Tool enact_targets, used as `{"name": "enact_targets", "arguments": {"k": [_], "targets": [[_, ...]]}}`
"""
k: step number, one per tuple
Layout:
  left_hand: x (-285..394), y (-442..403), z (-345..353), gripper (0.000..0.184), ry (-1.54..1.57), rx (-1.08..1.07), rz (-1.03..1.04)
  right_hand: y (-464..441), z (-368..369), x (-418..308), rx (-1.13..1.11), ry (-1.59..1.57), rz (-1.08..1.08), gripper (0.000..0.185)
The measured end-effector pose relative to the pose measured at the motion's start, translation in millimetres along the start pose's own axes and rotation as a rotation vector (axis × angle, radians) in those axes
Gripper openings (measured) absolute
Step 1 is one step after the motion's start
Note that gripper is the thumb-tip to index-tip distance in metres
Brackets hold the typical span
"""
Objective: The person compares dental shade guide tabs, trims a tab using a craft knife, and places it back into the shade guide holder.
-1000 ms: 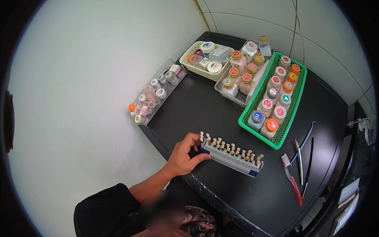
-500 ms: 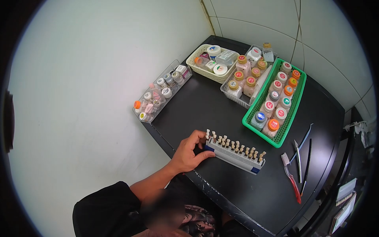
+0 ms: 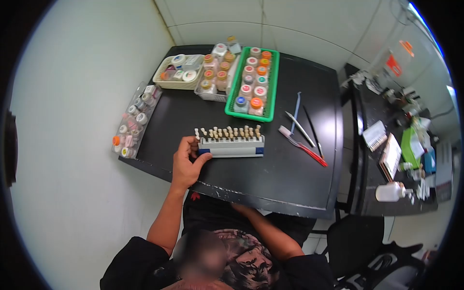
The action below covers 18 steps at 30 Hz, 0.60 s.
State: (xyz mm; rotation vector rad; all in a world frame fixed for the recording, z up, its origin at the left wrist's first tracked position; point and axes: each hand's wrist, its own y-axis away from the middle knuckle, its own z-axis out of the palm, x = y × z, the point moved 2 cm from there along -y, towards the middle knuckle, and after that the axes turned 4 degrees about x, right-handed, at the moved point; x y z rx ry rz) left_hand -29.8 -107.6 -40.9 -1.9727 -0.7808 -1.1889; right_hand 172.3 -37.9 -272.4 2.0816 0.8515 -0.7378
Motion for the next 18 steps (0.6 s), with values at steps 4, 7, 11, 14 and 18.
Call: {"name": "enact_targets", "arguments": {"k": [4, 7, 11, 14, 18], "targets": [[-1, 0, 1, 0.047, 0.045, 0.031, 0.011, 104, -73, -71, -0.459, -0.059, -0.288, 0.061], [-1, -1, 0, 0.046, 0.046, 0.018, -0.006, 139, -154, -135, -0.448, -0.233, -0.574, 0.051], [-4, 0, 0, 0.043, 0.024, 0.016, 0.012, 123, -222, -148, 0.106, -0.551, -0.567, 0.038], [-6, 0, -1, 0.041, 0.03, 0.009, 0.029, 79, -236, -137, 0.606, -0.569, -0.428, 0.035], [-7, 1, -4, 0.035, 0.0, 0.001, 0.07, 39, -234, -125, 0.737, -0.4, -0.372, 0.036]]}}
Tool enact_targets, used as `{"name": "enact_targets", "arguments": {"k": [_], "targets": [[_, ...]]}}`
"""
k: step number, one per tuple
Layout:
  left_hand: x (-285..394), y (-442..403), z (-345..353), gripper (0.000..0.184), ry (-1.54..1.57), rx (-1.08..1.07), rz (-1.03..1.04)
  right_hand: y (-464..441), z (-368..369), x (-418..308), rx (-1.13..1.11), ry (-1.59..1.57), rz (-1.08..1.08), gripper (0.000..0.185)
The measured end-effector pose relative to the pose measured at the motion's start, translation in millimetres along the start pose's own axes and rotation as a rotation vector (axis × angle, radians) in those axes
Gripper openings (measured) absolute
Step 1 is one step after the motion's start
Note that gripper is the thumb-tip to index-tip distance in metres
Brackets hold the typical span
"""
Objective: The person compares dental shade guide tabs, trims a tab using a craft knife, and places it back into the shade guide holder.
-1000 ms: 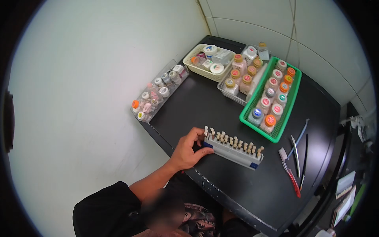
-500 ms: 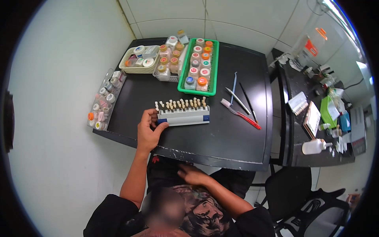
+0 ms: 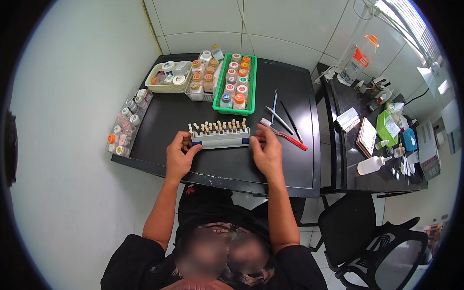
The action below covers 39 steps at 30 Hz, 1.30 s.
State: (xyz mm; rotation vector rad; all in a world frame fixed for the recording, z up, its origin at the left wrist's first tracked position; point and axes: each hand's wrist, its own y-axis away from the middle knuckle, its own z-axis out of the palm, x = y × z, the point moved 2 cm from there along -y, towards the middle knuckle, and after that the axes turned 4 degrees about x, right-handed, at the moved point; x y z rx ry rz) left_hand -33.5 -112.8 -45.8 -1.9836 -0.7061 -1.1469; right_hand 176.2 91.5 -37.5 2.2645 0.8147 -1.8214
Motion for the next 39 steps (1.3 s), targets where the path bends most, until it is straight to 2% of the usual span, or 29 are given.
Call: {"name": "enact_targets", "arguments": {"k": [2, 6, 10, 15, 18, 20, 29, 33, 39], "targets": [[1, 1, 0, 0.032, -0.003, 0.03, 0.055, -2, 11, 2, 0.011, 0.037, -0.055, 0.034], [4, 1, 0, 0.033, 0.052, 0.007, -0.011, 4, 15, -1, -0.011, 0.092, -0.044, 0.027], [1, 2, 1, 0.032, 0.155, 0.009, -0.032, 7, 12, 1, 0.007, -0.118, -0.022, 0.023], [-5, 2, 0, 0.025, 0.312, 0.035, -0.037, 12, 14, 0, 0.065, -0.124, 0.011, 0.021], [-11, 2, -1, 0.021, 0.365, 0.014, -0.077, 12, 12, -10, 0.111, -0.052, -0.116, 0.021], [-11, 3, 0, 0.019, 0.421, 0.01, -0.116, 13, 12, -1, 0.092, -0.124, -0.071, 0.021], [-8, 2, -3, 0.018, 0.35, -0.046, -0.199, 16, 12, 3, 0.093, -0.12, -0.044, 0.019], [-6, 2, -3, 0.017, 0.345, -0.053, -0.204, 16, 11, 4, 0.113, -0.039, -0.091, 0.019], [-12, 2, 0, 0.017, 0.351, -0.011, -0.171, 17, 10, 3, 0.086, -0.057, -0.037, 0.018]]}}
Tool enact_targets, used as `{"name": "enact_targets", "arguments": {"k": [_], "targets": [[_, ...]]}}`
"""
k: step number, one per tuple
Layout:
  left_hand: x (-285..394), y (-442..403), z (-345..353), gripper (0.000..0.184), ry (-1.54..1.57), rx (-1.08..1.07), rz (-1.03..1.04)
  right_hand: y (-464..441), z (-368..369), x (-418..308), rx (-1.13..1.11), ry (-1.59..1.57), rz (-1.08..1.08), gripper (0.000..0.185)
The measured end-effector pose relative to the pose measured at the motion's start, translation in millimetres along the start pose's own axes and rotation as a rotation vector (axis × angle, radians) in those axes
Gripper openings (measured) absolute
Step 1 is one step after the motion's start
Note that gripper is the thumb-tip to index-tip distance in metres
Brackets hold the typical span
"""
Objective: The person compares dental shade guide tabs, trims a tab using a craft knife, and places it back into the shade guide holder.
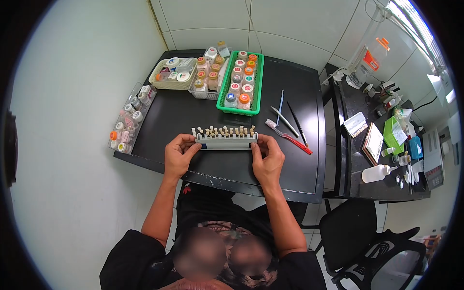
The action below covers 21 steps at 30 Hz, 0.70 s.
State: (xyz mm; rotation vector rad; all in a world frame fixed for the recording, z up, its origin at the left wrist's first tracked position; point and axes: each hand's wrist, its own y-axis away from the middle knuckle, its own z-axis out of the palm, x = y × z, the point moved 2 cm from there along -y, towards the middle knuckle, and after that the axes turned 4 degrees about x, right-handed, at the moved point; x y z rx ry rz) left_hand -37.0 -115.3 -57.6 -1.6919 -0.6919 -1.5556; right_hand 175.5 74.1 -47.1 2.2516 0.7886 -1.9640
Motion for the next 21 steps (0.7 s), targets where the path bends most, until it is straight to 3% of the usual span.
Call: {"name": "enact_targets", "arguments": {"k": [5, 11, 14, 21], "targets": [[0, -3, -2, 0.015, -0.086, -0.026, 0.004, 0, 1, -1, 0.028, -0.003, -0.023, 0.018], [3, -2, -3, 0.016, 0.132, 0.027, 0.081, 1, 1, -11, -0.015, -0.06, -0.022, 0.017], [1, -2, -4, 0.017, 0.086, 0.027, 0.142, 1, 1, -11, -0.03, -0.106, -0.005, 0.016], [10, 1, 0, 0.017, -0.047, 0.012, 0.067, -1, -1, -1, -0.027, -0.097, -0.033, 0.017]]}}
